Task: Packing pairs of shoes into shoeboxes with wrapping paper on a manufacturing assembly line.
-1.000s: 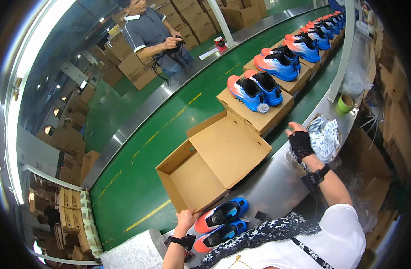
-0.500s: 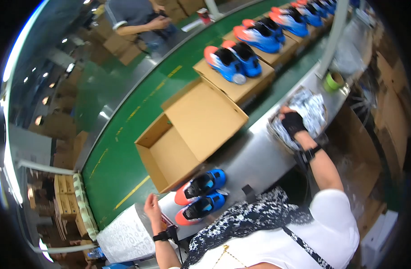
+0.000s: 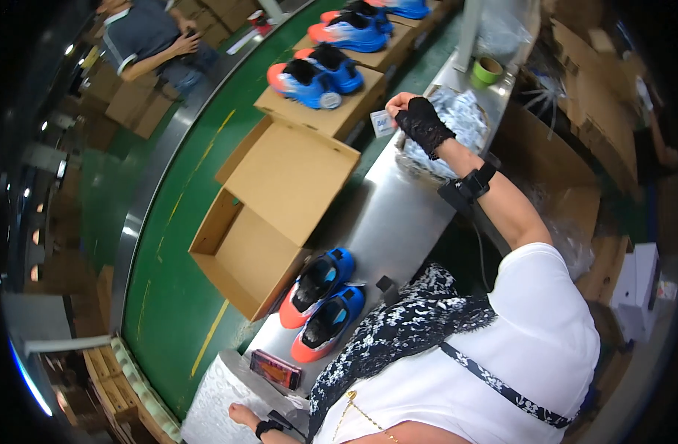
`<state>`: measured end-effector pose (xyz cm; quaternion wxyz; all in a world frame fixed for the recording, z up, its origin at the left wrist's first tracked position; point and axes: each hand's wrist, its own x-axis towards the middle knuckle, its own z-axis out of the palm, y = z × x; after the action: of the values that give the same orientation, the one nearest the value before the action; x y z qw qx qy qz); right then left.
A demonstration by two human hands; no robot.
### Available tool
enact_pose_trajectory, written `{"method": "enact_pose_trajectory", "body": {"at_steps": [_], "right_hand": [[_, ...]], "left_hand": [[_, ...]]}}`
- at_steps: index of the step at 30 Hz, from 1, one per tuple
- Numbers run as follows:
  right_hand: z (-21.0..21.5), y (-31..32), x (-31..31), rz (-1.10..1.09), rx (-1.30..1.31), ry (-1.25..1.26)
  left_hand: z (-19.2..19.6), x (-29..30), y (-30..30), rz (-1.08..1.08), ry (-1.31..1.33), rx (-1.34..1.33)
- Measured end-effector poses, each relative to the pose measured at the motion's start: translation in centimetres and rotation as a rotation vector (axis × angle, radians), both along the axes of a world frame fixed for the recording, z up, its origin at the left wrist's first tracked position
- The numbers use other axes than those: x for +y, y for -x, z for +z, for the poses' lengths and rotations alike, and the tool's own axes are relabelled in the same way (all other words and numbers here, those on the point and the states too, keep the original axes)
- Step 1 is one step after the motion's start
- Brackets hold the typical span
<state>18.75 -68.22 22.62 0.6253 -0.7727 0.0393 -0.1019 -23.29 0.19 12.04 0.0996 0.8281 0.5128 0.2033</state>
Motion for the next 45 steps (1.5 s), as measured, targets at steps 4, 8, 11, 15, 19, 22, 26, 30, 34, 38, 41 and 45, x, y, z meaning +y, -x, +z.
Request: {"method": "enact_pose_trajectory", "body": {"at_steps": [4,8,11,15,19,22,26,30,34,38,41,45], "right_hand": [[0.2,-1.7,9.7,0.253,-0.137,-0.089],[-1.8,-2.0,21.4,0.531,-0.214,0.434],[-3.0,1.5,28.9,0.96,-0.048,0.697],[-4.2,5.9,33.4,1.465,-0.122,0.995],[-4.0,7.6,35.9,1.452,-0.206,1.291],[-3.8,6.7,34.7,1.428,-0.186,1.174],[-1.3,7.5,36.1,1.66,-0.124,0.907],[2.8,10.1,36.9,1.478,-0.283,0.22],[2.7,6.2,35.6,0.909,0.051,0.047],[-0.3,-1.5,32.3,0.282,0.038,0.001],[-1.4,-8.3,25.5,0.062,0.039,-0.103],[-6.4,-17.2,12.1,-0.614,-0.562,-0.251]], "left_hand": [[1.7,-2.2,-1.7,0.076,0.187,0.393],[4.0,-3.5,-1.3,-0.011,0.288,0.495],[3.7,-3.9,-0.3,0.092,0.168,0.411],[3.3,-1.3,0.5,-0.021,-0.01,0.407],[4.5,-1.0,-0.1,-0.039,0.0,0.065],[7.2,-1.5,-4.6,-0.143,0.001,-0.264],[11.9,-4.3,-13.8,-0.31,0.041,-0.689],[17.4,-11.7,-21.4,-0.492,-0.07,-0.744],[18.6,-20.6,-31.8,-0.727,0.403,-0.82],[19.8,-24.4,-34.6,-0.979,0.183,-0.541],[17.1,-24.9,-34.4,-1.069,-0.141,-0.395],[13.0,-22.7,-31.0,-1.055,-0.361,0.157]]}}
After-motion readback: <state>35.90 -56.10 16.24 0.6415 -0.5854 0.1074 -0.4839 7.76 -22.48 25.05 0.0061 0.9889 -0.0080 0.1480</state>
